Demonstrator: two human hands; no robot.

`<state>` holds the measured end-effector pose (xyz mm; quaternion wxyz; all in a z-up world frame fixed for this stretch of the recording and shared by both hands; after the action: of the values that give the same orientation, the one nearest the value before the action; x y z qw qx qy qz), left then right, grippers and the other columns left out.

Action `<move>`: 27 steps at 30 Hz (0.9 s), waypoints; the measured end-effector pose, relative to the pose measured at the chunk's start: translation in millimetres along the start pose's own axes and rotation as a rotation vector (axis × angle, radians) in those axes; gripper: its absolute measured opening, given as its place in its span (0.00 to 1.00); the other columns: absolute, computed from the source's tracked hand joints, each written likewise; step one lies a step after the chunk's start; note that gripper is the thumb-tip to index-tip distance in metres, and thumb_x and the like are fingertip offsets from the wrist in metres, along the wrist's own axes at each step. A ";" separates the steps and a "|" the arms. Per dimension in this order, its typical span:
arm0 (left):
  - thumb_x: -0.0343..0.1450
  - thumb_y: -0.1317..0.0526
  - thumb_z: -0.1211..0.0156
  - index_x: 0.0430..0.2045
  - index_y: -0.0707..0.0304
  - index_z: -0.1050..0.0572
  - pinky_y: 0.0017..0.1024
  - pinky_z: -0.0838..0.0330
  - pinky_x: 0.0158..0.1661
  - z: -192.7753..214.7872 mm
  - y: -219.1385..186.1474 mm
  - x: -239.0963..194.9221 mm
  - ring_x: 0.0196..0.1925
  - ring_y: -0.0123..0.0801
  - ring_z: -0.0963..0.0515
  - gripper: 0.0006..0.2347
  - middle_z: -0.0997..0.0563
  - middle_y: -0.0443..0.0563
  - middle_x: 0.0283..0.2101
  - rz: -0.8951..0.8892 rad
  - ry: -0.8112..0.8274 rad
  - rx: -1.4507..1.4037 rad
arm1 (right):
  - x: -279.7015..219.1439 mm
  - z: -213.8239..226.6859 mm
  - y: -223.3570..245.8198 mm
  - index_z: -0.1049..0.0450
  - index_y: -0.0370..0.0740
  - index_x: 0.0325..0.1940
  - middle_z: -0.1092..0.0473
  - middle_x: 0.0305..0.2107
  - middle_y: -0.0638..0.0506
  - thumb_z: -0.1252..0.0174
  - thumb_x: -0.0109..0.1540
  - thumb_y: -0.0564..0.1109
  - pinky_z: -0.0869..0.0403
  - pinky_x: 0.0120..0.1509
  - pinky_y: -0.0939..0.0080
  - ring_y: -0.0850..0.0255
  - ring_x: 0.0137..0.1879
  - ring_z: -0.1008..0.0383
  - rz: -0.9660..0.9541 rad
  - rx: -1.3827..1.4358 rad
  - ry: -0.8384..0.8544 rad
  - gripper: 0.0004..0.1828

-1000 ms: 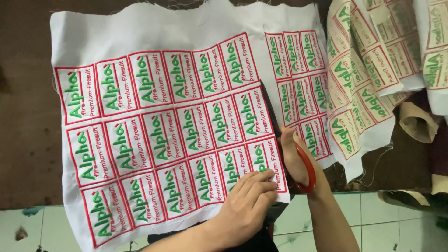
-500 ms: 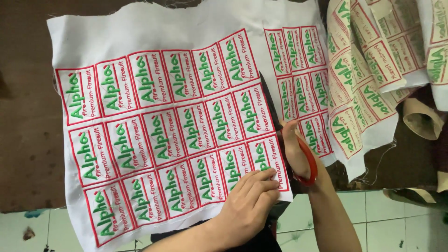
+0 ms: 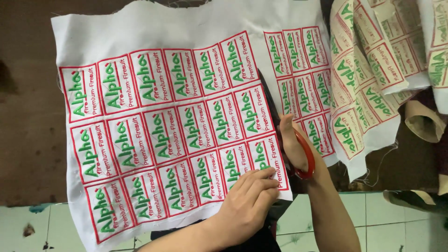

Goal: Cutting individual fabric labels from a printed sheet using scissors

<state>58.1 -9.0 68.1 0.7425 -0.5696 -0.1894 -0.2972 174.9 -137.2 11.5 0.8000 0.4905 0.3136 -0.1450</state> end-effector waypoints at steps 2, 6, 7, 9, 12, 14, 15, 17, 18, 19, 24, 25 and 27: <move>0.80 0.71 0.53 0.37 0.79 0.28 0.54 0.29 0.58 -2.9 1.8 1.2 0.59 0.60 0.22 0.06 0.23 0.67 0.46 0.041 0.090 0.029 | -1.8 0.9 0.7 0.32 0.40 0.59 0.18 0.39 0.40 0.70 0.48 0.79 0.17 0.46 0.55 0.50 0.41 0.14 -0.050 0.033 -0.009 0.53; 0.72 0.42 0.42 0.54 0.73 0.28 0.59 0.43 0.65 7.0 38.7 12.0 0.70 0.62 0.34 0.29 0.26 0.70 0.62 0.195 0.428 0.370 | 1.5 0.8 -5.1 0.29 0.41 0.49 0.33 0.14 0.55 0.71 0.53 0.83 0.31 0.17 0.69 0.67 0.16 0.32 0.068 -0.021 0.088 0.49; 0.75 0.40 0.53 0.61 0.71 0.36 0.60 0.47 0.66 14.8 63.8 31.3 0.73 0.60 0.40 0.31 0.35 0.70 0.68 0.260 0.507 0.504 | -0.6 3.3 -5.3 0.29 0.42 0.49 0.36 0.15 0.55 0.71 0.54 0.82 0.32 0.18 0.68 0.66 0.16 0.35 0.020 -0.018 0.047 0.48; 0.78 0.38 0.65 0.68 0.70 0.44 0.61 0.51 0.68 30.1 124.1 63.4 0.75 0.59 0.45 0.33 0.43 0.70 0.73 0.336 0.586 0.636 | -2.5 5.4 -10.3 0.29 0.43 0.49 0.38 0.15 0.55 0.72 0.55 0.81 0.34 0.19 0.67 0.65 0.16 0.38 -0.034 -0.020 0.012 0.47; 0.79 0.41 0.67 0.72 0.71 0.51 0.60 0.67 0.71 52.6 220.9 82.9 0.79 0.55 0.60 0.33 0.56 0.65 0.77 0.449 0.474 0.784 | 6.8 1.6 -11.3 0.31 0.40 0.37 0.38 0.11 0.56 0.67 0.55 0.84 0.36 0.15 0.69 0.68 0.13 0.38 0.088 0.066 0.086 0.45; 0.76 0.32 0.72 0.75 0.64 0.56 0.56 0.72 0.72 47.6 249.3 75.2 0.80 0.49 0.63 0.39 0.56 0.60 0.79 0.396 0.442 0.824 | 11.0 8.5 -18.8 0.33 0.39 0.40 0.31 0.13 0.51 0.68 0.58 0.81 0.32 0.19 0.67 0.65 0.14 0.33 0.075 0.045 0.079 0.43; 0.76 0.32 0.72 0.75 0.64 0.56 0.56 0.72 0.72 51.9 245.4 76.0 0.80 0.49 0.63 0.39 0.56 0.60 0.79 0.392 0.442 0.823 | 17.1 6.3 -14.4 0.33 0.39 0.40 0.31 0.13 0.51 0.68 0.58 0.81 0.32 0.19 0.67 0.65 0.14 0.33 0.077 0.046 0.075 0.43; 0.74 0.34 0.55 0.71 0.71 0.42 0.59 0.68 0.72 57.4 229.0 78.9 0.79 0.57 0.51 0.39 0.42 0.69 0.75 0.318 0.334 0.770 | 22.6 7.3 -13.5 0.27 0.29 0.55 0.32 0.14 0.45 0.84 0.62 0.82 0.29 0.14 0.63 0.57 0.10 0.30 0.052 -0.044 0.001 0.59; 0.74 0.34 0.55 0.71 0.71 0.42 0.59 0.68 0.72 55.9 227.8 79.0 0.79 0.57 0.51 0.39 0.42 0.69 0.75 0.318 0.339 0.753 | 24.1 10.0 -13.9 0.27 0.29 0.55 0.32 0.14 0.45 0.84 0.62 0.82 0.29 0.14 0.63 0.57 0.10 0.30 0.038 -0.046 -0.008 0.59; 0.73 0.34 0.52 0.71 0.71 0.41 0.59 0.68 0.72 55.7 225.8 78.9 0.79 0.58 0.51 0.40 0.42 0.69 0.75 0.313 0.337 0.764 | 24.9 12.3 -12.8 0.28 0.29 0.56 0.32 0.15 0.45 0.82 0.61 0.83 0.29 0.15 0.63 0.58 0.11 0.30 0.043 -0.017 -0.019 0.59; 0.70 0.31 0.49 0.71 0.69 0.41 0.60 0.70 0.72 57.5 230.9 78.4 0.79 0.59 0.51 0.43 0.42 0.70 0.75 0.333 0.356 0.767 | 25.6 5.8 12.8 0.29 0.30 0.58 0.30 0.18 0.46 0.81 0.58 0.85 0.28 0.19 0.62 0.60 0.14 0.29 0.034 -0.016 -0.028 0.61; 0.70 0.29 0.52 0.73 0.65 0.44 0.61 0.68 0.72 55.6 234.1 76.4 0.79 0.58 0.54 0.44 0.46 0.69 0.76 0.314 0.361 0.778 | 27.4 3.2 8.8 0.28 0.33 0.58 0.24 0.28 0.44 0.77 0.56 0.83 0.23 0.30 0.59 0.55 0.27 0.23 0.000 0.064 0.021 0.57; 0.70 0.28 0.55 0.75 0.61 0.48 0.63 0.67 0.71 54.2 238.5 77.0 0.79 0.58 0.56 0.44 0.50 0.68 0.77 0.296 0.356 0.792 | 32.7 3.4 1.4 0.26 0.36 0.57 0.19 0.39 0.42 0.72 0.54 0.81 0.18 0.41 0.55 0.50 0.41 0.16 -0.028 0.136 0.069 0.54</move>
<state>275.8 67.1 -43.9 0.9585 -0.2028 -0.0745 -0.1859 201.8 -136.9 -7.5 0.7514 0.5441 0.3374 -0.1600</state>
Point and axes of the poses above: each hand's wrist, its own x-axis towards the middle knuckle, its own z-axis out of the back of the hand, y = z × x, the point moved 8 cm from there along x, towards the middle knuckle
